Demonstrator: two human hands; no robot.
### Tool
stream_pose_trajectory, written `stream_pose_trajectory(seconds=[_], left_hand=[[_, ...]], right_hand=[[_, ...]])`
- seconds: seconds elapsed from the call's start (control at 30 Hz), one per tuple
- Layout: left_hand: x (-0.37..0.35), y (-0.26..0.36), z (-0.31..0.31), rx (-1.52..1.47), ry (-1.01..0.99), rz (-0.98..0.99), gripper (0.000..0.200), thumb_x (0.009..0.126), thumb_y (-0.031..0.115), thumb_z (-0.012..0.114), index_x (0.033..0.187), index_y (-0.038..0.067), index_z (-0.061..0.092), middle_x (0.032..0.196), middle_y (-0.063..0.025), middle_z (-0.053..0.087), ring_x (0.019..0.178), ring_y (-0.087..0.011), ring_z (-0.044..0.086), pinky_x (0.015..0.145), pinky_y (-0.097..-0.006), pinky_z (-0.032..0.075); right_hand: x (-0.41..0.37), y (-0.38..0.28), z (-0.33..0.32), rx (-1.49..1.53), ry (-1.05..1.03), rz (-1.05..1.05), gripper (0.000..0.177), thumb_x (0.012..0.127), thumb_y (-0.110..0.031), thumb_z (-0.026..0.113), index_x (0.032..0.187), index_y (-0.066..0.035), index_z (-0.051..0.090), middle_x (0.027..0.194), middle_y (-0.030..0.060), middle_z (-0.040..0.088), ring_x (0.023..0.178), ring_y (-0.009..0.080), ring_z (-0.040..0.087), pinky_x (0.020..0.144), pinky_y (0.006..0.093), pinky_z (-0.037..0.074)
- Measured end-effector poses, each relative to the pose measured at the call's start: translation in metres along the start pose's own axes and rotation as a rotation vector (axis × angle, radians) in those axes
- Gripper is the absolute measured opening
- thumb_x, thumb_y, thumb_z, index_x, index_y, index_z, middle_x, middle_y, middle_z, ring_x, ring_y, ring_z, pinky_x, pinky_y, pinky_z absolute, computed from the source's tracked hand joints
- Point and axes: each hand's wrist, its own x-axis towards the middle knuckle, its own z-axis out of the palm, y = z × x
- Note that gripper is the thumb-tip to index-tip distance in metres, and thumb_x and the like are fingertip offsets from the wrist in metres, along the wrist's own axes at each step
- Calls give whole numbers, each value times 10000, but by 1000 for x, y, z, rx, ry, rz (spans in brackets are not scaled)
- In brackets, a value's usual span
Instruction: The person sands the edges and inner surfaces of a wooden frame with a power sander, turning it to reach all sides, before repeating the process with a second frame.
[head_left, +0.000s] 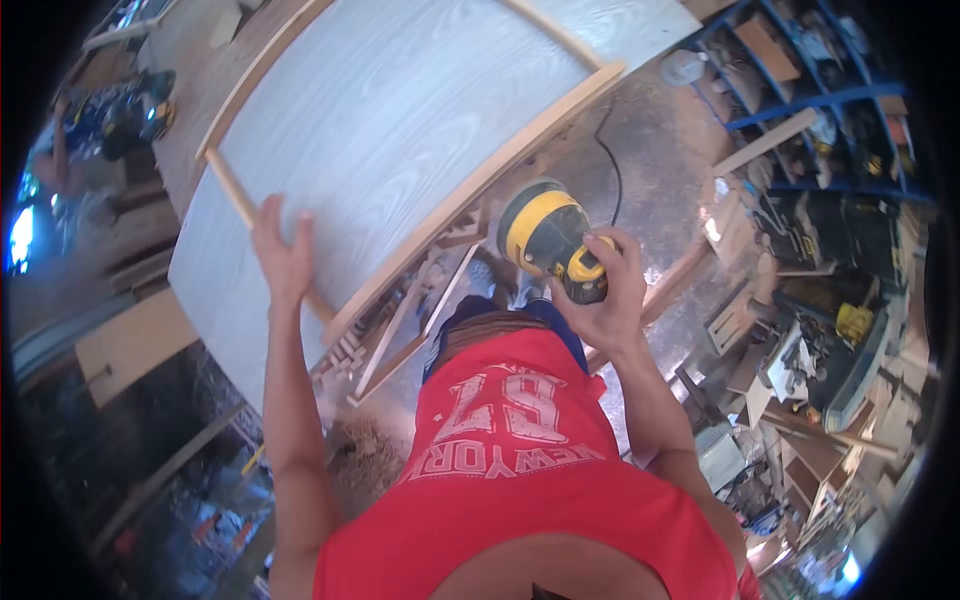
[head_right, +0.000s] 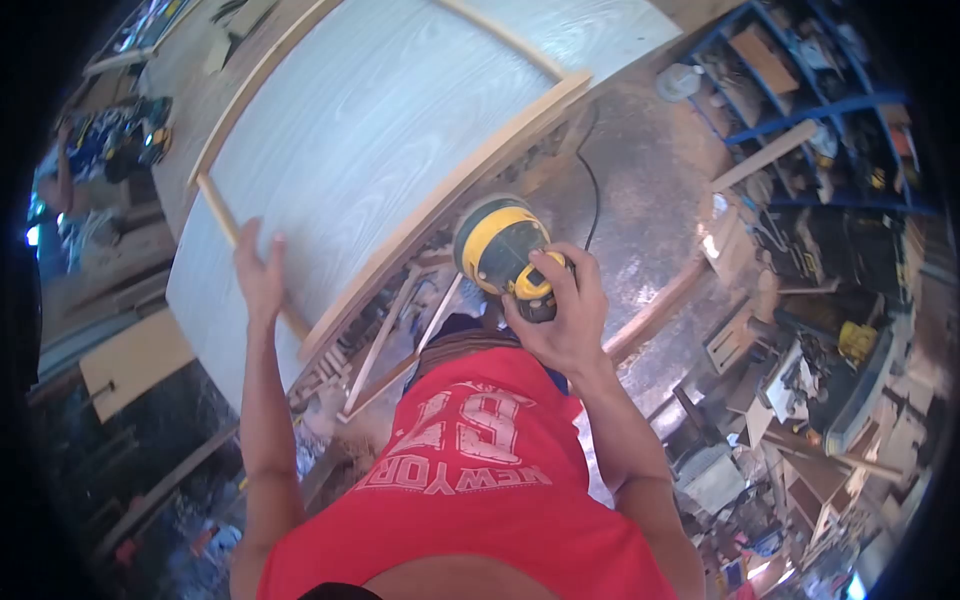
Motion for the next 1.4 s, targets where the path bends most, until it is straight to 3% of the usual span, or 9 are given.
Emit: stream_pose_trajectory(seconds=[0.1, 0.17, 0.37, 0.7, 0.9, 0.97, 1.17, 1.3, 1.4], left_hand=[[-27, -20, -12, 335, -258, 98, 681, 964, 402, 747, 1492, 9, 572, 1611, -283, 425, 1512, -473, 369, 1254, -610, 269], [-27, -43, 1, 210, -45, -42, 814, 954, 396, 746, 1573, -40, 448, 1636, -340, 349, 1541, -513, 308, 1278, -582, 249], [-26, -80, 25, -50, 9, -175, 796, 972, 241, 653, 1608, -112, 330, 1659, -428, 221, 1533, -588, 267, 1297, -543, 235], [-14, -80, 30, 16, -6, -129, 673, 941, 176, 602, 1551, -69, 462, 1566, -429, 365, 1462, -564, 379, 1247, -577, 299], [-16, -79, 29, 71, -36, -113, 638, 941, 186, 605, 1537, -18, 509, 1500, -409, 416, 1414, -559, 422, 1227, -579, 321], [-15, -77, 30, 95, -53, -121, 629, 939, 184, 607, 1532, -8, 522, 1478, -403, 429, 1398, -558, 434, 1220, -576, 329], [-16, -71, 22, 107, -88, -90, 553, 943, 179, 609, 1479, 42, 602, 1435, -400, 441, 1355, -547, 458, 1196, -562, 347], [-16, -76, 27, 133, -97, -69, 545, 950, 196, 604, 1474, 46, 602, 1395, -395, 466, 1327, -538, 475, 1177, -557, 368], [-18, -88, 31, 155, -84, -14, 545, 952, 210, 606, 1473, 48, 602, 1366, -387, 483, 1306, -533, 488, 1160, -552, 384]], right_hand=[[-19, -9, 25, 115, -5, -43, 681, 692, -128, 932, 1307, -151, 642, 1266, 171, 630, 1066, 375, 678, 832, 450, 596], [-36, -20, 37, 176, -28, -45, 707, 663, -118, 939, 1305, -168, 647, 1264, 171, 637, 1041, 376, 673, 813, 453, 590], [-89, -76, 91, 169, 55, -229, 710, 622, -110, 945, 1272, -225, 683, 1259, 162, 647, 994, 361, 659, 783, 458, 561], [-148, -190, 204, 94, 234, -268, 465, 790, -178, 814, 1232, -295, 726, 1231, 102, 649, 934, 319, 628, 728, 430, 520], [-155, -206, 210, 32, 264, -329, 408, 833, -224, 789, 1230, -293, 726, 1233, 101, 643, 890, 309, 611, 716, 431, 518], [-139, -192, 199, 65, 272, -301, 501, 772, -227, 840, 1258, -270, 725, 1239, 120, 644, 901, 312, 623, 717, 443, 519], [-43, -105, 123, 59, 372, 76, 476, 777, -203, 875, 1227, -184, 720, 1197, 144, 645, 1023, 375, 679, 906, 521, 586], [-15, -92, 90, -29, 250, 51, 458, 759, -202, 889, 1185, -190, 719, 1235, 129, 662, 1119, 352, 681, 906, 471, 599], [-40, -138, 108, -253, 21, -290, 459, 777, -239, 862, 1217, -263, 733, 1241, 105, 652, 1061, 348, 676, 851, 467, 606]])
